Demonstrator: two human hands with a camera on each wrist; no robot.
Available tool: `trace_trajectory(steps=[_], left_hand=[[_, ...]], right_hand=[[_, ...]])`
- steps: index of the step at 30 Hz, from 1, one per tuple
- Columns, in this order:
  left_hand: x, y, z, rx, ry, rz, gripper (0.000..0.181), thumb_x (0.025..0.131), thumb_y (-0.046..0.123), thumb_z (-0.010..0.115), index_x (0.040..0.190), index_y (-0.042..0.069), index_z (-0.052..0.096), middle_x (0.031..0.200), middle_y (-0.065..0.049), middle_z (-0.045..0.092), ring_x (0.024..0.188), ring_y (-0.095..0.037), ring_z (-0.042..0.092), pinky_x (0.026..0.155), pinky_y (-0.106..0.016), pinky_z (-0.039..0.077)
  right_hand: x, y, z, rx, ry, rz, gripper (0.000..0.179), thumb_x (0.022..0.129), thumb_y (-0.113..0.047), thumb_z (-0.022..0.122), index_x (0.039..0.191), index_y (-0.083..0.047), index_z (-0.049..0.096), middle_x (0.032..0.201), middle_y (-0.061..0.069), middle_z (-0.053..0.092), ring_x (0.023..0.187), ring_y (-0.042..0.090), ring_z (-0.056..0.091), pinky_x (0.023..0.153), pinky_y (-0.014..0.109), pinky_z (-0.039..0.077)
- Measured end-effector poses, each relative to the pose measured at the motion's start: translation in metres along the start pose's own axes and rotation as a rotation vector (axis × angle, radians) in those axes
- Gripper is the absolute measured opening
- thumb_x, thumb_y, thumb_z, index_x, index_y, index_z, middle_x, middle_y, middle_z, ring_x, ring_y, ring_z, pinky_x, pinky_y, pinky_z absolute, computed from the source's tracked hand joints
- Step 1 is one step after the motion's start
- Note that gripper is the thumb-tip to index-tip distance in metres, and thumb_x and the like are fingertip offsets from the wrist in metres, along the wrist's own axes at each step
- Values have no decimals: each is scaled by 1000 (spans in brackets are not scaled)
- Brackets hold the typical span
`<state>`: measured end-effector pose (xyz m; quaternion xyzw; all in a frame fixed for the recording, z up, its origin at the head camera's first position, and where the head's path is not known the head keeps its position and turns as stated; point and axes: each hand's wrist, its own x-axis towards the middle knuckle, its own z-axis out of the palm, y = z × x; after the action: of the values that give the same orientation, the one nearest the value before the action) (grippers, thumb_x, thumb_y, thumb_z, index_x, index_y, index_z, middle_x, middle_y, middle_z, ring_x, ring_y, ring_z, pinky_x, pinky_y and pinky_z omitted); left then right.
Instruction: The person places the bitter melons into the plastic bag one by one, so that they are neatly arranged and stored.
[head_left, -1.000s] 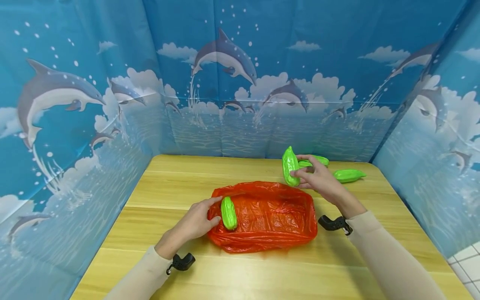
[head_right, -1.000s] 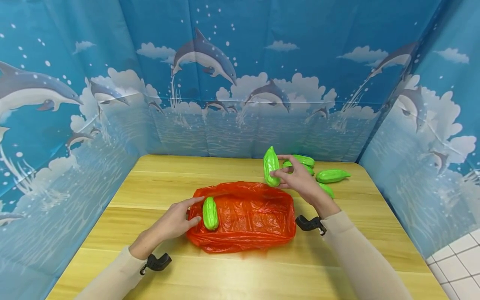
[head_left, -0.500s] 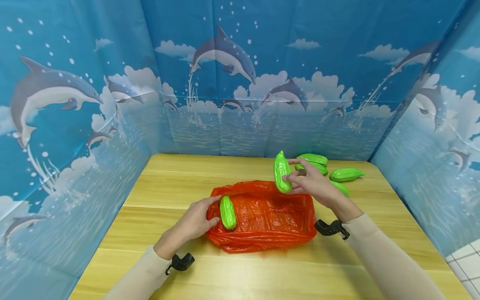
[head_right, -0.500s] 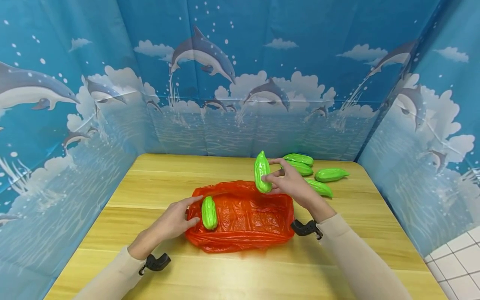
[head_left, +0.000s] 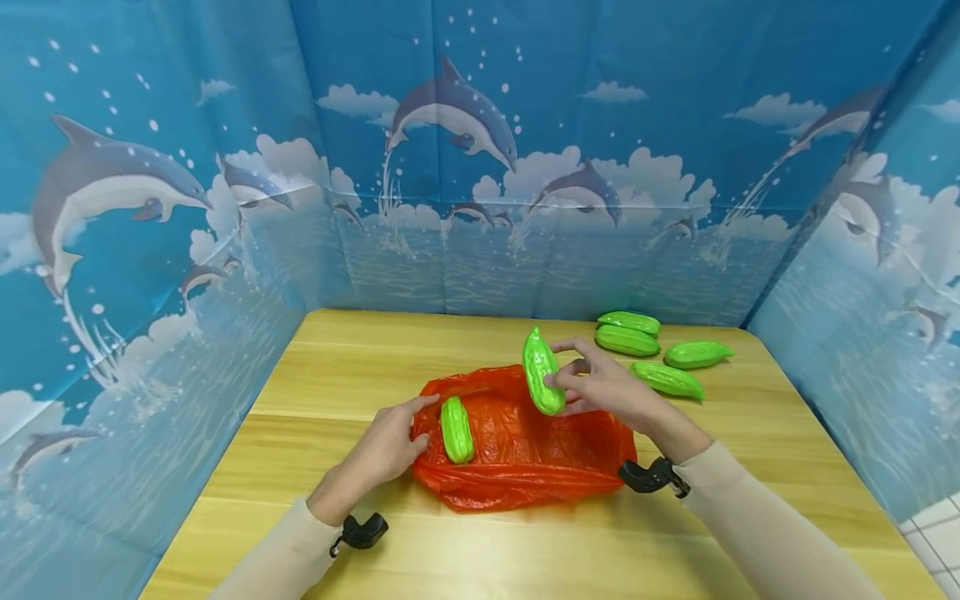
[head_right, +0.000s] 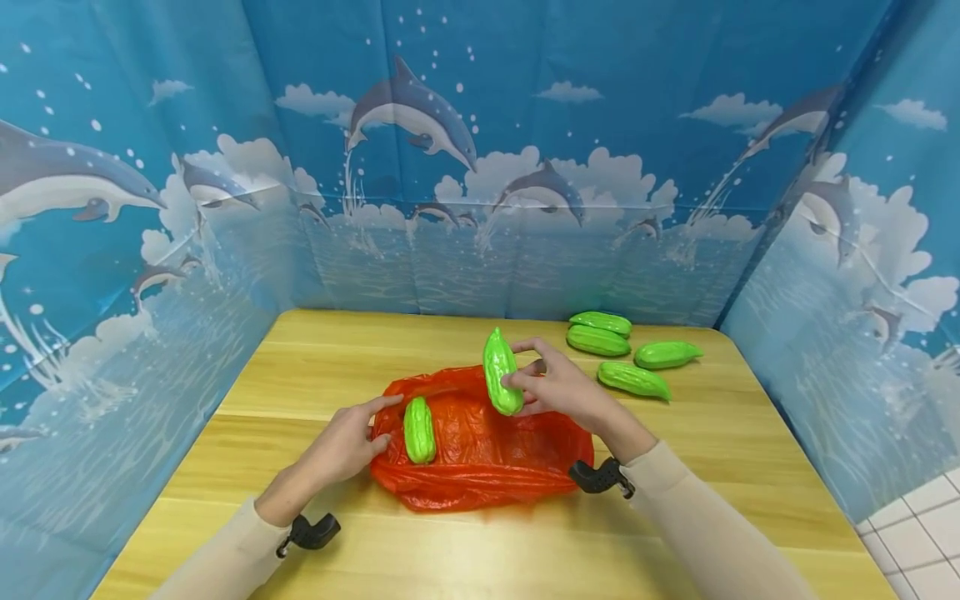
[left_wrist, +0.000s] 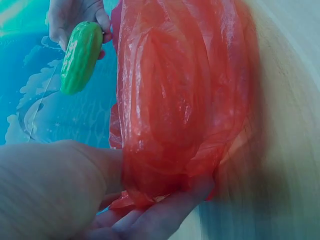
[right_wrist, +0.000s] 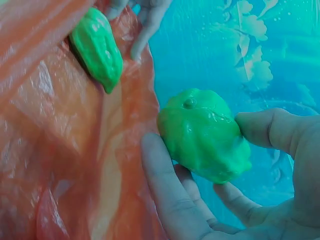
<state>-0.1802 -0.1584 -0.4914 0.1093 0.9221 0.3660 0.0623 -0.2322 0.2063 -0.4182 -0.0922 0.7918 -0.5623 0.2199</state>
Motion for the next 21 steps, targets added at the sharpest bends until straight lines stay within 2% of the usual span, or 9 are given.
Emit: trace_trajectory(steps=[2,5,9,16,21], left_hand=[[-1,1,1,-5,-4,0,69,105,-7,74,171,8,58,72,-3,58,52,-10,38,50,-20,35],[-2,3,1,-11,0,7,69,104,-8,70,170,8,59,74,-2,63,51,-10,41,50,-20,37],[-2,7,0,-19,-3,12,68,105,-8,68,170,10,60,72,-1,63,51,-10,41,50,-21,37],[-1,8,2,-12,-6,13,65,106,-2,76,169,9,62,67,3,51,51,-10,37,51,-21,33],[-1,5,2,10,-22,16,69,105,2,79,170,8,59,64,7,41,52,-9,34,51,-21,31]], right_hand=[[-1,1,4,5,-17,4,75,115,-24,75,177,-8,34,136,24,67,101,31,76,101,53,73],[0,3,9,10,-37,21,76,115,-24,76,177,-8,35,135,23,69,101,31,78,101,53,74],[0,3,14,2,-58,44,74,114,-25,76,175,-8,38,135,24,69,102,33,78,101,54,74],[4,2,25,-20,-83,89,69,114,-29,75,171,-8,44,139,24,67,100,30,78,96,46,75],[11,0,34,-22,-116,115,64,114,-30,75,167,-7,49,135,23,71,102,31,82,99,51,74]])
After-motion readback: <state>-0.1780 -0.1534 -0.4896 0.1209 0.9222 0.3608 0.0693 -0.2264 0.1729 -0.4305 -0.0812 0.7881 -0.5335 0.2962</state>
